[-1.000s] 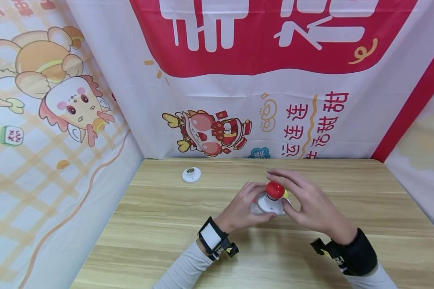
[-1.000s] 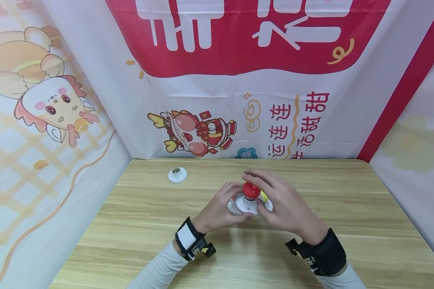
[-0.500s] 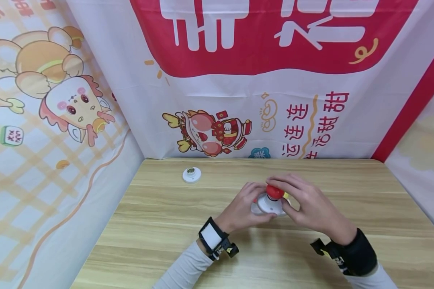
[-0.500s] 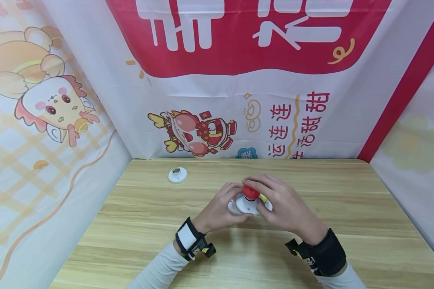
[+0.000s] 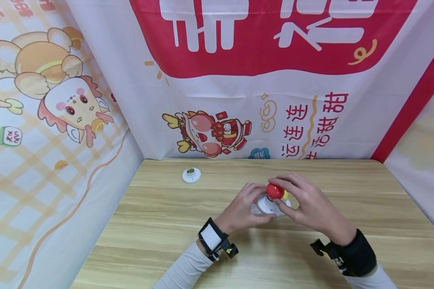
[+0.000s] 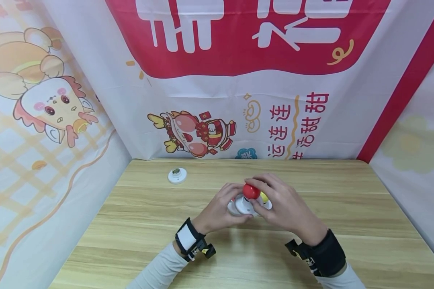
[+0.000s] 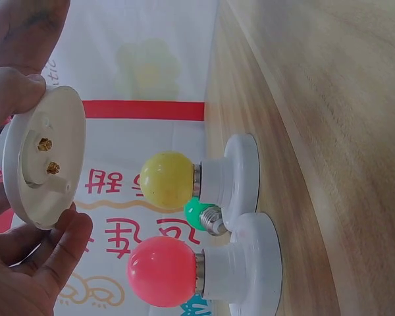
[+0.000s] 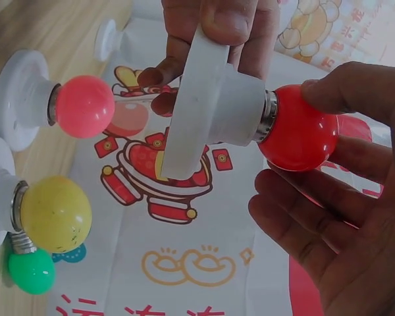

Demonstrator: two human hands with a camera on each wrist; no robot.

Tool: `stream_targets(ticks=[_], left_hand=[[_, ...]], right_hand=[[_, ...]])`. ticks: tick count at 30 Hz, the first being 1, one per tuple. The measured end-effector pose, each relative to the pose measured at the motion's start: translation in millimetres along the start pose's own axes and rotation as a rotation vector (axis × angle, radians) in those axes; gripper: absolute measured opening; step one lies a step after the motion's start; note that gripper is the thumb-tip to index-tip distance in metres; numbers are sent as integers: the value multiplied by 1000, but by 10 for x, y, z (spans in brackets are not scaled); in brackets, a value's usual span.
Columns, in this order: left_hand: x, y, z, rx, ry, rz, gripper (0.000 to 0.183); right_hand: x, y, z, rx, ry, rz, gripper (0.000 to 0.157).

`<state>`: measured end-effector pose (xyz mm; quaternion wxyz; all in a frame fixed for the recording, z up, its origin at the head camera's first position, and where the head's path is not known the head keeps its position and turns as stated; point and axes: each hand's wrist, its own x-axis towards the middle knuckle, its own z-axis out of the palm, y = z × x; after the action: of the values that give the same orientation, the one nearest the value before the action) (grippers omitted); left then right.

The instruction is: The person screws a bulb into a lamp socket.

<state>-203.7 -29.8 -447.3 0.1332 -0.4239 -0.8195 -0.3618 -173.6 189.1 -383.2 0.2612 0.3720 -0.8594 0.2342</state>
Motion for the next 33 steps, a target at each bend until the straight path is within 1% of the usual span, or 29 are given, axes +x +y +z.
stream_targets(ticks=[10, 16, 18, 21, 25, 33], left_hand=[[-1, -1, 4, -2, 2, -2, 62], [-3, -4, 9, -5, 5, -5, 62], [-5, -9, 11, -6, 3, -9, 63], [-6, -16, 14, -9, -1, -13, 63], [-9, -22, 14, -13, -8, -22, 64], [-15, -31, 13, -23, -21, -22, 68]], right_hand=[[-3, -5, 5, -39, 8, 61, 53], [4, -5, 6, -61, 2, 73, 52], [4, -3, 7, -71, -4, 69, 55], [2, -4, 6, -79, -9, 61, 63], [0, -7, 1, -54, -3, 40, 72], [16, -16, -15, 10, -10, -50, 64]])
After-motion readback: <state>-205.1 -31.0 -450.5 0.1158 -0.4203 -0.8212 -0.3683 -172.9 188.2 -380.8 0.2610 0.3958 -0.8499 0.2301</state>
